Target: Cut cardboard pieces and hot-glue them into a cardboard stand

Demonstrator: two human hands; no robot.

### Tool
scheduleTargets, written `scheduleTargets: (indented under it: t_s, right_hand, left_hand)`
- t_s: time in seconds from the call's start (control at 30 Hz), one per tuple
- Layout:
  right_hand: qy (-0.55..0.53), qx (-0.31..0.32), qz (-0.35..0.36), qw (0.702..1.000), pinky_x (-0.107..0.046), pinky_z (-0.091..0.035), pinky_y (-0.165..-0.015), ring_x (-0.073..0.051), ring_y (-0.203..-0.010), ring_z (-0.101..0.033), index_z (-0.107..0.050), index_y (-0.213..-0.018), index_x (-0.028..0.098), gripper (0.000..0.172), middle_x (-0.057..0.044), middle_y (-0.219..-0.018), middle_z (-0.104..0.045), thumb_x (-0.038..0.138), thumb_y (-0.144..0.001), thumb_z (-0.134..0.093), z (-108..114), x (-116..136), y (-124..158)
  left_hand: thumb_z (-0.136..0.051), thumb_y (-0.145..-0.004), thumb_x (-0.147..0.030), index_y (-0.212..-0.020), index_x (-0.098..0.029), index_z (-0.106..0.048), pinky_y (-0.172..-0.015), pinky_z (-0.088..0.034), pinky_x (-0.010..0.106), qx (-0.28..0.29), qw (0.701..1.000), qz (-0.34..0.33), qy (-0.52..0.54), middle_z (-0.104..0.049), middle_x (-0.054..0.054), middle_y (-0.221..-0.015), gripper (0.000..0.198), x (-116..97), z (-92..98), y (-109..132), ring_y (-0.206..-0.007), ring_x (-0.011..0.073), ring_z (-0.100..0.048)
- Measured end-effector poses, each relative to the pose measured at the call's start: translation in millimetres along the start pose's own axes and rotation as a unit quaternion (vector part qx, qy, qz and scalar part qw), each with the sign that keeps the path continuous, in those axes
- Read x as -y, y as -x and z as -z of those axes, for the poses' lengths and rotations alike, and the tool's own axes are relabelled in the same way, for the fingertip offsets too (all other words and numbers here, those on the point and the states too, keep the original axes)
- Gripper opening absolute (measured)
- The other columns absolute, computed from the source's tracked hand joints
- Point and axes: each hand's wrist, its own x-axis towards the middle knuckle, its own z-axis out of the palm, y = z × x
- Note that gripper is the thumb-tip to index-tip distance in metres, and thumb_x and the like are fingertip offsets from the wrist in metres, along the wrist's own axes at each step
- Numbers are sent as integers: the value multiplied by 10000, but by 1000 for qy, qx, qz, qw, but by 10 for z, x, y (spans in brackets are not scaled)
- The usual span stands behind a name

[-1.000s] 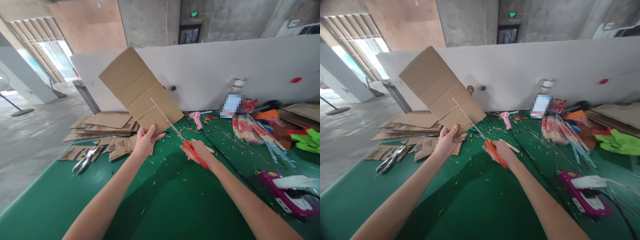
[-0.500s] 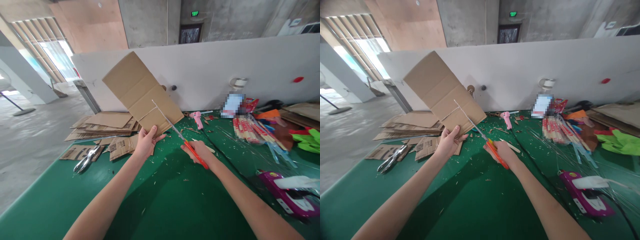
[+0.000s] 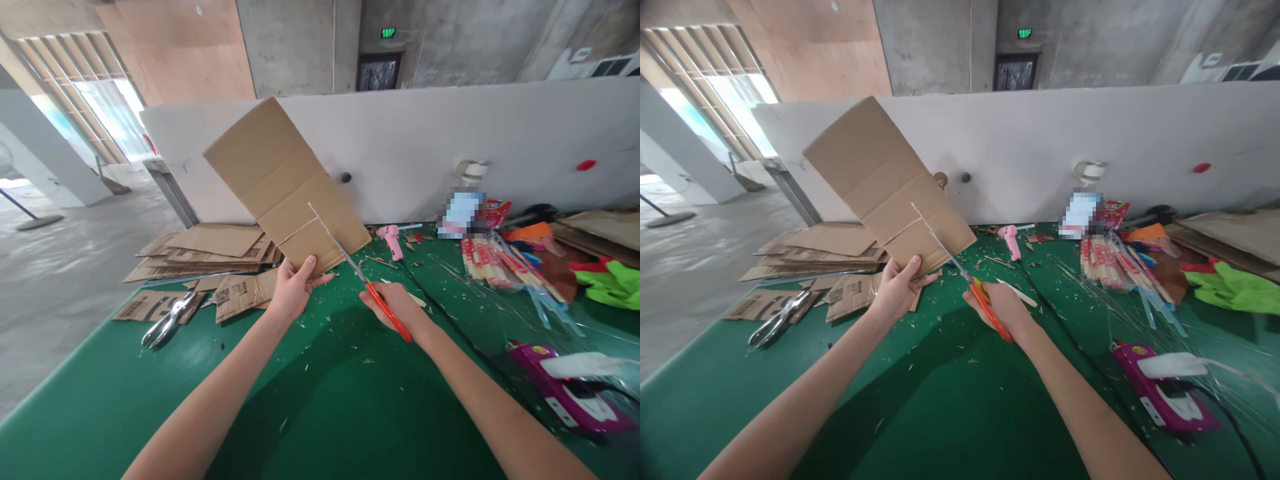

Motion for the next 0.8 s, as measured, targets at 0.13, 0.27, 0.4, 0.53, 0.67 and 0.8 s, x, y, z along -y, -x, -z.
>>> scheduleTargets:
  t_s: [0.13,0.27,0.4,0.53,0.67,0.8]
  right_hand:
    - [23,2,-5,1000,-286,-346,-556,-242,-602,-615,-444,-617,233,406,-67,-595,-612,532,-888,-404,6,20,-7]
    - [19,1,-2,1000,-284,-340,-547,-235,-584,-603,-416,-592,238,416,-61,-575,-600,532,-886,-403,10,24,-7]
    - [-1,0,-1,1000,-282,-323,-520,-219,-535,-568,-396,-577,243,409,-46,-540,-564,509,-888,-388,1,16,6]
    - [15,0,-10,1000,-286,-324,-523,-226,-526,-566,-380,-567,245,420,-44,-513,-538,516,-888,-385,-15,15,1]
    - [34,-4,-10,999,-292,-337,-542,-244,-567,-595,-386,-566,243,435,-61,-538,-565,538,-887,-389,-23,12,-15]
    - [39,-6,-2,999,-290,-336,-538,-237,-560,-593,-395,-577,241,432,-63,-540,-573,537,-892,-382,-28,15,-12]
  left_hand:
    - [-765,-703,-273,-1085,-207,-559,-639,-617,287,-7,1000,2,7,-652,57,-1109,439,16,1,-1,-910,195,-664]
    - [-761,-709,-270,-1051,-206,-570,-655,-618,291,-12,1000,10,20,-660,46,-1087,397,41,0,4,-901,188,-665]
    - [-756,-715,-259,-1001,-194,-582,-650,-620,285,-9,1000,12,26,-665,41,-1065,340,56,9,-1,-905,186,-664]
    - [-768,-698,-272,-981,-189,-584,-651,-626,319,-17,1000,9,18,-667,40,-1033,348,62,19,-15,-910,204,-664]
    - [-770,-692,-278,-961,-173,-591,-648,-628,321,-18,1000,12,13,-672,52,-1005,339,54,17,-20,-893,210,-668]
    - [-778,-675,-268,-948,-160,-598,-621,-632,350,-7,999,28,18,-679,62,-982,345,10,13,-20,-840,219,-678]
